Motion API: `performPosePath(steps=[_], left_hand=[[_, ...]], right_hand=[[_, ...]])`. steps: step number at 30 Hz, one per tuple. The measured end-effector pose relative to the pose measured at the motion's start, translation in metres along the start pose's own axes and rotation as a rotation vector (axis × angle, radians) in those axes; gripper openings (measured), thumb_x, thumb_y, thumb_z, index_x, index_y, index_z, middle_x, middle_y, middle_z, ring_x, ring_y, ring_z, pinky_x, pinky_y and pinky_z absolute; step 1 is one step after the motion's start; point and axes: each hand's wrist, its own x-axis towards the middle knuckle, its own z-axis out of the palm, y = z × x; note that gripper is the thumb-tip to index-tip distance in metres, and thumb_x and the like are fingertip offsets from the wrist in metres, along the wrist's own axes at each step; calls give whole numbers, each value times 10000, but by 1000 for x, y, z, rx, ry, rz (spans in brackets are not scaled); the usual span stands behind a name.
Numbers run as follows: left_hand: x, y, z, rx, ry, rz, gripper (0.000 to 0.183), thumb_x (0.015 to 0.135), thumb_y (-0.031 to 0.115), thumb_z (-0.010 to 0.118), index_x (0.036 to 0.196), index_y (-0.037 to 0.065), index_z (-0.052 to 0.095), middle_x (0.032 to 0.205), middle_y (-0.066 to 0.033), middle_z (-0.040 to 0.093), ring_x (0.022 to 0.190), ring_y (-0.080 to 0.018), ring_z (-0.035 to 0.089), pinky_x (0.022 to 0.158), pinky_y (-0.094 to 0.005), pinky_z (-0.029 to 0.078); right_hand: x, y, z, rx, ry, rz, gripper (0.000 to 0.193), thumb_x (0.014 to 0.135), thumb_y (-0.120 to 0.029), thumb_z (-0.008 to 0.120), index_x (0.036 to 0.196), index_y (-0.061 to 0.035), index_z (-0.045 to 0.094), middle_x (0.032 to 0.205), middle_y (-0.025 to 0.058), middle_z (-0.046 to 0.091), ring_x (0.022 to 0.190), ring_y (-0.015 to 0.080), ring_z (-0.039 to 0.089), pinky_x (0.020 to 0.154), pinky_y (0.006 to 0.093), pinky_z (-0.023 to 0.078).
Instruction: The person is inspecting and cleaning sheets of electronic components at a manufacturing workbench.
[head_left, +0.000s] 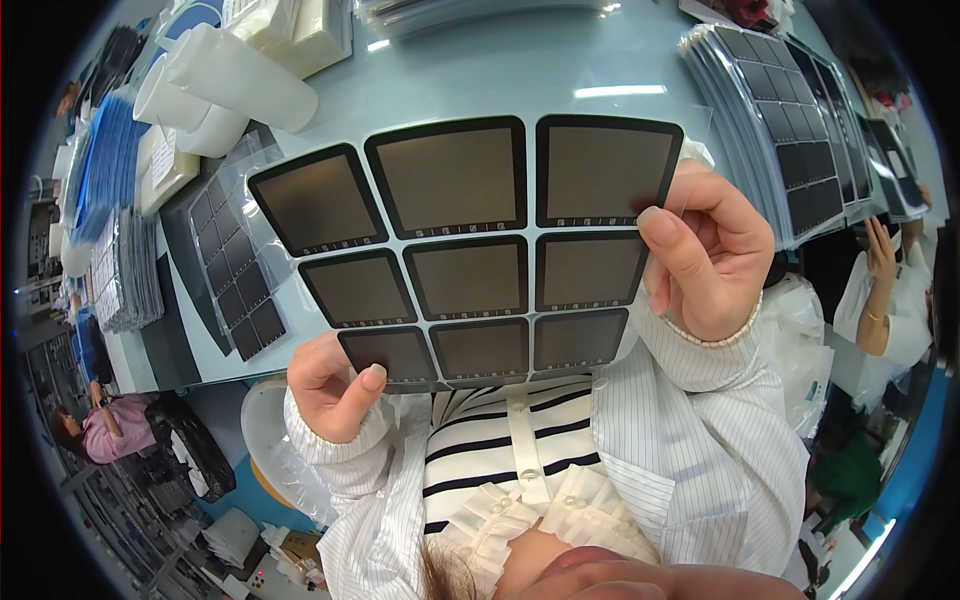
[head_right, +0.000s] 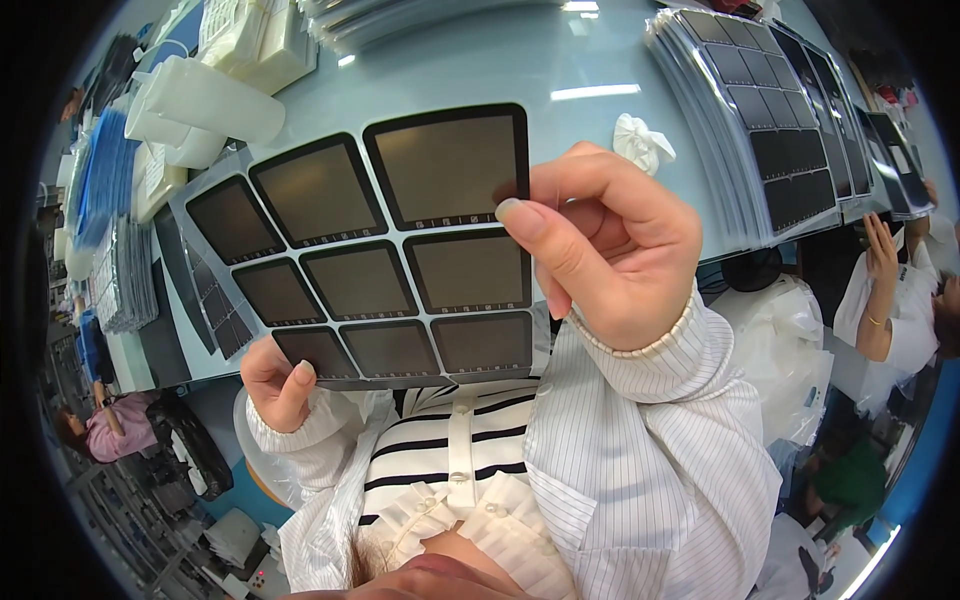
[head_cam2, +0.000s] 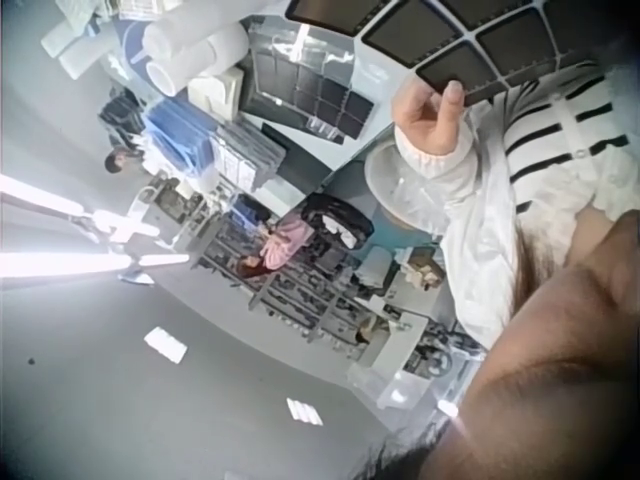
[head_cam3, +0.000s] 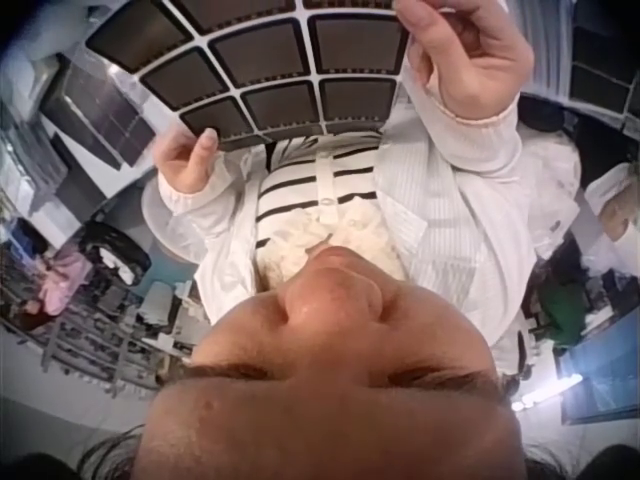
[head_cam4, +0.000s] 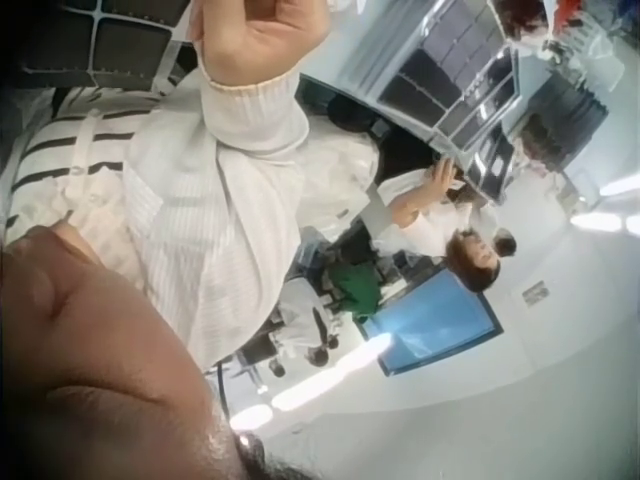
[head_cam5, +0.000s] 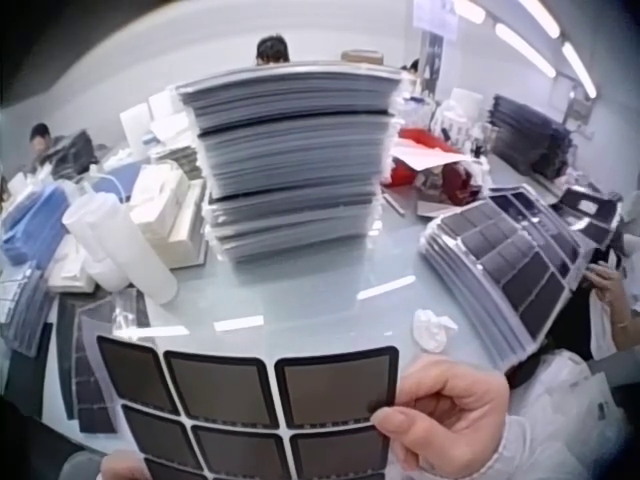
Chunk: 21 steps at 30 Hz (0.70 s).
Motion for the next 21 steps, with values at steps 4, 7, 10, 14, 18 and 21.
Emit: performPosePath(steps=[4, 7, 10, 14, 18, 21], left_hand=[[-2, 0, -3, 2, -23, 4, 145, 763, 101, 634, 708, -23, 585, 640, -83, 600, 533, -138, 514, 516, -232, 383], [-2, -1, -2, -26, -32, 16, 128, 756, 89, 630, 732, -32, 595, 651, -85, 601, 538, -146, 514, 521, -233, 384], [3, 5, 6, -27, -65, -23, 119, 745, 77, 631, 747, -36, 597, 669, -93, 605, 557, -154, 523, 535, -236, 394], [4, 8, 13, -29, -63, -35, 121, 735, 65, 638, 776, -46, 611, 698, -114, 618, 587, -176, 553, 565, -251, 422], [10, 16, 20, -2, -71, -77, 140, 722, 56, 653, 803, -52, 620, 708, -117, 624, 595, -181, 563, 571, -254, 429], [9, 17, 25, -26, -53, -72, 144, 719, 53, 658, 808, -55, 621, 708, -119, 624, 595, -182, 563, 573, -255, 431]], right_hand=[[-2, 0, -1, -25, -9, -23, 89, 816, 43, 581, 893, 76, 549, 749, 78, 542, 424, 42, 473, 364, 154, 332], [-1, 1, -2, -46, 15, -10, 81, 822, 33, 579, 885, 76, 553, 747, 74, 545, 411, 36, 464, 360, 150, 323], [0, 4, -5, -74, 71, 15, 76, 829, 8, 581, 870, 70, 564, 744, 72, 567, 388, 29, 450, 353, 144, 310], [0, 8, -12, -93, 136, -2, 92, 824, -9, 595, 884, 57, 576, 744, 77, 599, 376, 32, 442, 349, 138, 292], [1, 7, -16, -58, 191, -13, 110, 817, 1, 599, 903, 66, 577, 756, 80, 597, 362, 36, 429, 339, 145, 277], [1, 11, -24, -70, 196, -49, 119, 818, 1, 597, 914, 69, 578, 778, 88, 598, 358, 39, 427, 337, 146, 278]])
